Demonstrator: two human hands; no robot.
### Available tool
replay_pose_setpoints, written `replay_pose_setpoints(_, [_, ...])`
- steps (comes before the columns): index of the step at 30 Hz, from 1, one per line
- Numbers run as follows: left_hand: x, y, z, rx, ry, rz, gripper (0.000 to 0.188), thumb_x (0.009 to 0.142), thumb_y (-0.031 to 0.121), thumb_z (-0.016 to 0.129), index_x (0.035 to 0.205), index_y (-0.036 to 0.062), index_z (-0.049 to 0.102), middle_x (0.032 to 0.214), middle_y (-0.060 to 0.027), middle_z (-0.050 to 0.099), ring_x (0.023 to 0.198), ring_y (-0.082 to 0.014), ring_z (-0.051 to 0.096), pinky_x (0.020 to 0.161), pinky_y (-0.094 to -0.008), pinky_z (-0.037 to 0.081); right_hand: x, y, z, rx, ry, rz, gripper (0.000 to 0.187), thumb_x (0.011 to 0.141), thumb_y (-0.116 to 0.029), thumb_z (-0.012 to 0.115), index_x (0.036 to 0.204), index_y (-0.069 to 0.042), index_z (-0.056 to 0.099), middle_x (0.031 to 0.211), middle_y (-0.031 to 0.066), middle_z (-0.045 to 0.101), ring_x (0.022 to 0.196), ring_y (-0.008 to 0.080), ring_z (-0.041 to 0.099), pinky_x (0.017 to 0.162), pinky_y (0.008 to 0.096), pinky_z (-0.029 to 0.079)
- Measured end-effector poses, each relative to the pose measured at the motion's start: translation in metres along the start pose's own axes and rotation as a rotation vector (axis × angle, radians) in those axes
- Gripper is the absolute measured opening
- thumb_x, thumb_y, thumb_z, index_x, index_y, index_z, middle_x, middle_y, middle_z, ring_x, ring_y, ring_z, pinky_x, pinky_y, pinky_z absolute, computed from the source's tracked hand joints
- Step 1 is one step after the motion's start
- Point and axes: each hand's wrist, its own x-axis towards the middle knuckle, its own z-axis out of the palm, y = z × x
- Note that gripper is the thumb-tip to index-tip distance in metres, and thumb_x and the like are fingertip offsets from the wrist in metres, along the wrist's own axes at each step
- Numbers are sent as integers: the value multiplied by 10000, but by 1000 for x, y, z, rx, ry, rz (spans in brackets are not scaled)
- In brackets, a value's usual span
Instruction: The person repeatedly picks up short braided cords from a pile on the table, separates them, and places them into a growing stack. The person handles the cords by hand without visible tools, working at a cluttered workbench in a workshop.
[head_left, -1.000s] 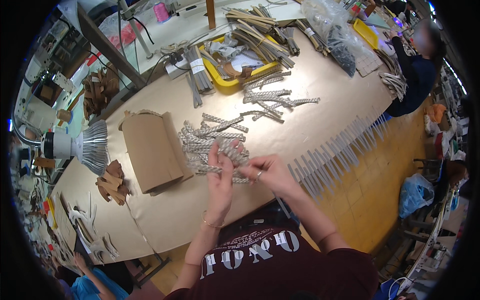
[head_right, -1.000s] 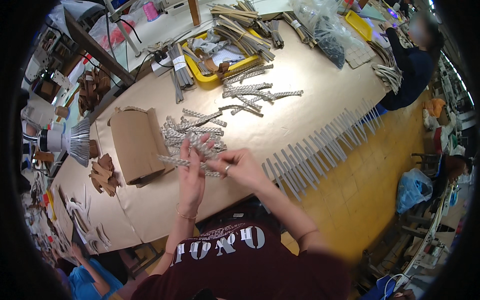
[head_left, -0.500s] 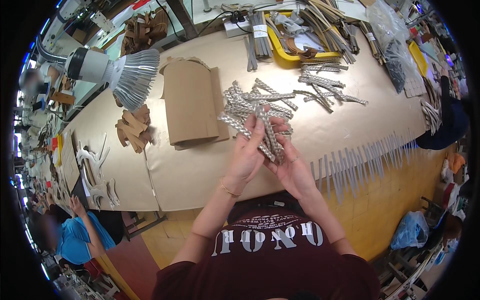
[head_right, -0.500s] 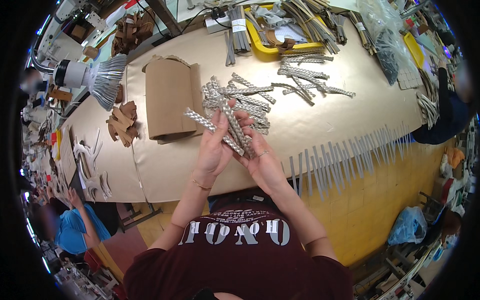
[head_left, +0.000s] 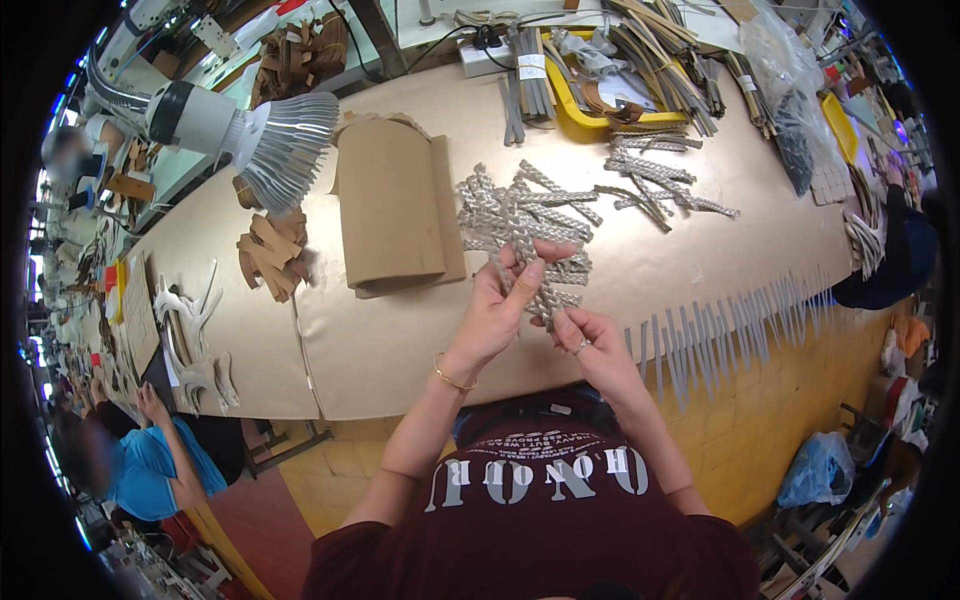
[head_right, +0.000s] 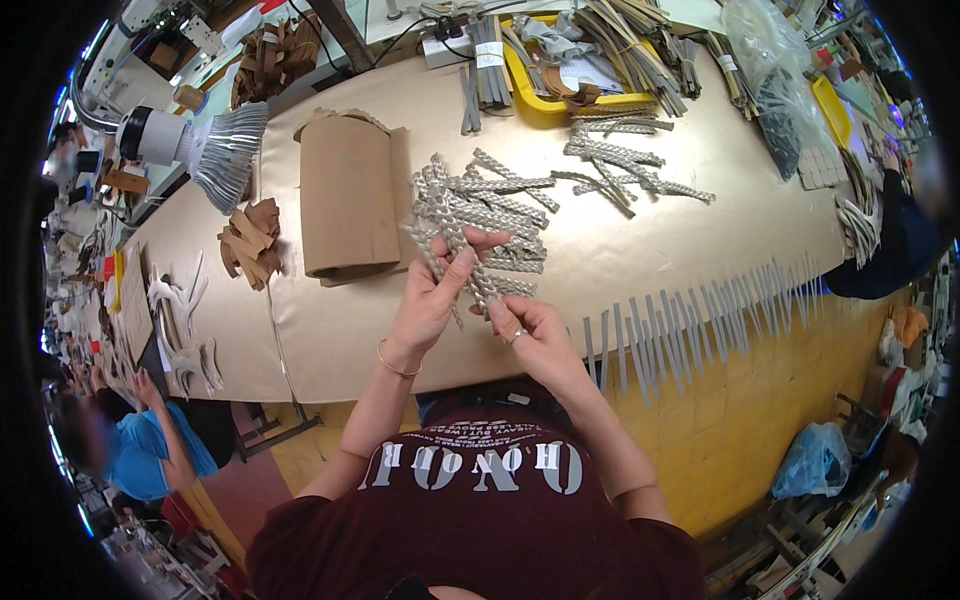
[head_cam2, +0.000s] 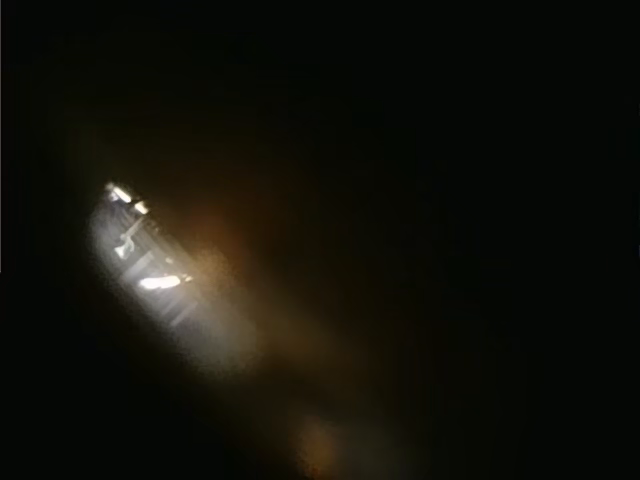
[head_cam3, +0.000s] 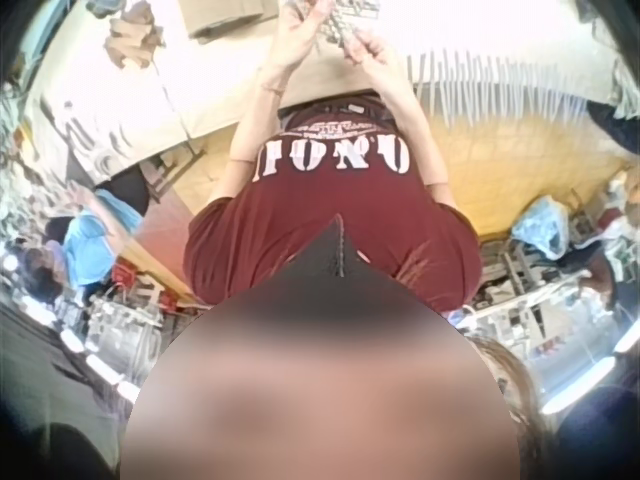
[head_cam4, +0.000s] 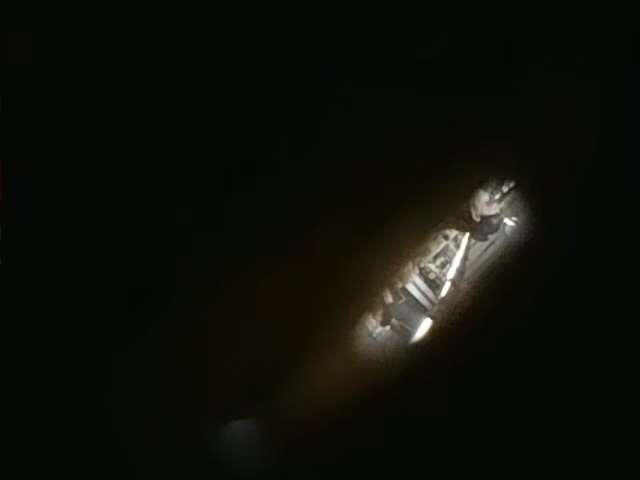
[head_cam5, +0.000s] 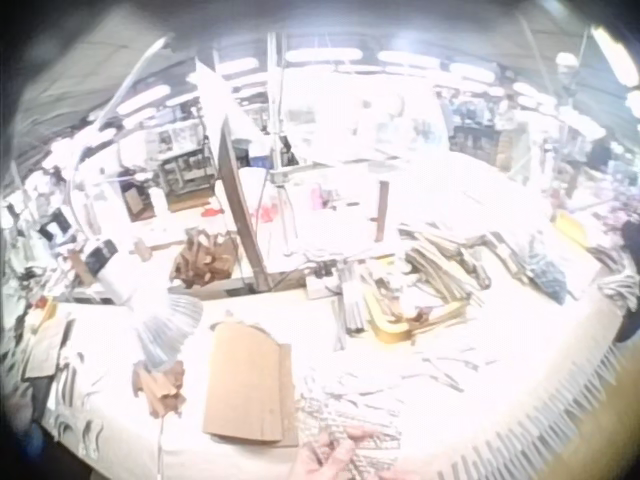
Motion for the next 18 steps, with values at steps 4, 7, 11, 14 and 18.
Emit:
replay_pose_setpoints(4, [2,3,1,-178,10,-61,308,1012,202,469,1240,-2,496,1179,-178,628,1096,-232,604,959,-368,485,-2,-1,-1,-98,25,-100,317,987,-257,543,834,3,643,696,-48,537,675,38,433,604,230,362])
replay_pose_setpoints(7, [6,2,-3,-406,71,-109,314,1013,207,467,1232,-16,494,1161,-188,626,1052,-252,630,924,-376,523,-3,-2,0,-177,27,-137,318,981,-246,549,802,6,623,659,-21,529,647,47,432,575,245,366])
replay_pose_setpoints(11, [12,2,-12,-461,138,-106,290,1014,231,465,1150,-18,525,1107,-196,636,995,-251,655,867,-374,558,-5,-3,7,-304,57,-277,306,972,-213,546,768,13,581,636,60,529,587,115,454,543,287,371])
replay_pose_setpoints(14, [13,2,-6,-356,248,-15,288,1016,232,463,1045,-37,559,1019,-193,662,916,-235,678,823,-358,573,-10,-4,16,-402,88,-401,291,955,-171,553,733,14,522,621,106,487,542,199,440,524,332,358])
replay_pose_setpoints(18, [7,4,6,-125,342,125,364,1013,272,471,880,-47,587,766,-158,675,673,-197,682,663,-322,592,-19,-5,20,-356,-17,-525,274,933,-123,566,715,8,463,623,116,422,539,256,417,521,372,339])
